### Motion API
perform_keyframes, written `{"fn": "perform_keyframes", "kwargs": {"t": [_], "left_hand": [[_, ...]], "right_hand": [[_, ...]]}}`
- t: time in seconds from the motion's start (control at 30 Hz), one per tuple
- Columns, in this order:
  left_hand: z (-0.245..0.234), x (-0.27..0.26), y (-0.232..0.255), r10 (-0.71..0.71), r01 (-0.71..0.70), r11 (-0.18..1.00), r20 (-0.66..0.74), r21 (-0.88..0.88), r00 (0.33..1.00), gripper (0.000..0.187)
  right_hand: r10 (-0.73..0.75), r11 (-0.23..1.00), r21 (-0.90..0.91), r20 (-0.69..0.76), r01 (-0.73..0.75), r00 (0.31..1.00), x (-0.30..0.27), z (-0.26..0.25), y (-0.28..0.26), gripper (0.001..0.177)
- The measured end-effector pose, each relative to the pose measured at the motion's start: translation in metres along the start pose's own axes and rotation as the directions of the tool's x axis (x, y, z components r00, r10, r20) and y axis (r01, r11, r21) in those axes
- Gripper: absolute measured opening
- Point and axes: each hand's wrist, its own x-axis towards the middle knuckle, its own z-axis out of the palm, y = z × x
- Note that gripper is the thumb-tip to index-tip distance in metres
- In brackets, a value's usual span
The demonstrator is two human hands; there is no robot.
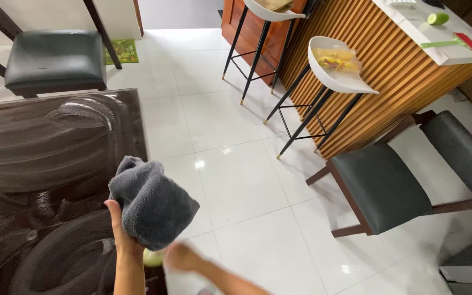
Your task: Cleaning a large dark dining table using a soapy sponge and then wiping it with a cloth.
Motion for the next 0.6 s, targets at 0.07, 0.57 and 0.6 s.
{"fn": "perform_keyframes", "kwargs": {"t": [0.07,0.57,0.6], "left_hand": [[0.015,0.014,-0.011,0.053,-0.050,0.998,0.054,-0.046,0.997,0.084],[0.308,0.240,-0.090,-0.162,0.148,0.986,0.209,0.079,0.965,0.060],[0.316,0.264,-0.106,-0.190,0.174,0.981,0.257,0.083,0.948,0.059]], "right_hand": [[0.320,0.938,0.118,0.072,-0.327,0.945,-0.006,-0.063,0.019,0.031],[0.615,-0.063,0.922,-0.265,0.382,0.743,-0.012,-0.544,0.146,0.058],[0.647,-0.061,0.913,-0.272,0.404,0.712,-0.016,-0.561,0.147,0.060]]}}
